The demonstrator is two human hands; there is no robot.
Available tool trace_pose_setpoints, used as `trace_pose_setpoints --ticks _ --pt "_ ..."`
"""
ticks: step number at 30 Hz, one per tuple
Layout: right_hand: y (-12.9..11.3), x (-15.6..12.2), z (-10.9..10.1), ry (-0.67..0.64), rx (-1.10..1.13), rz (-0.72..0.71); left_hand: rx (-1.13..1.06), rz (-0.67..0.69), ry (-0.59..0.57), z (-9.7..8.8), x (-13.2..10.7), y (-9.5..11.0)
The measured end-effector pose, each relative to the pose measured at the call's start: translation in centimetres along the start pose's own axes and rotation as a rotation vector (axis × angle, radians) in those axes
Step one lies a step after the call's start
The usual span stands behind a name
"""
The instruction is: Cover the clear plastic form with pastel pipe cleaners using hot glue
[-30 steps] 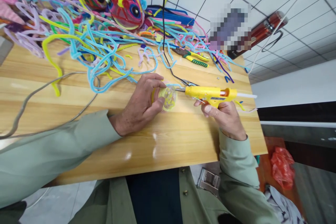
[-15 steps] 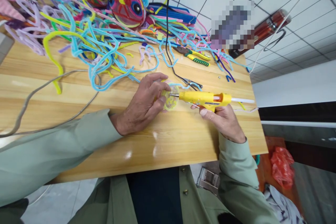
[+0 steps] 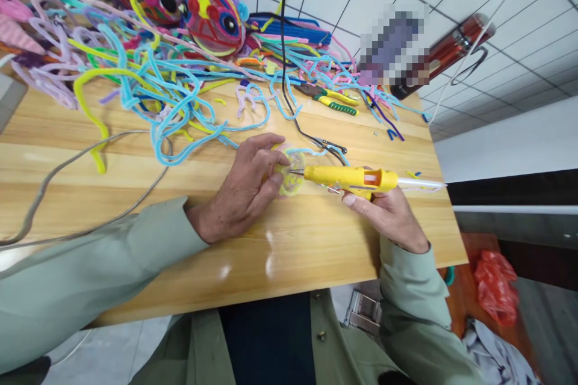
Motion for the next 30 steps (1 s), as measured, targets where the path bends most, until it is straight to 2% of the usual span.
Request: trace_pose_setpoints --ticks 4,13,30 --pt "-0.1 -0.2 -0.2 0.009 -0.006 0.000 -0.024 -0.013 0.022 -0.2 0.1 -0.2" --pt "-1.5 0.2 0.5 -0.011 -0.076 -0.153 -0.029 -0.012 0.006 -0.3 0.2 0.1" --pt "-2.3 0.0 1.1 -0.003 -0.190 -0.167 0.008 -0.002 0.001 -0.1 0.3 0.3"
Point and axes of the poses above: each hand's wrist, its own x-axis towards the middle knuckle, its own z-axis out of the palm, y = z × x, the point moved 6 cm from there along x, towards the middle knuckle, and after that the axes turned 10 degrees about x, right-handed, at the moved point
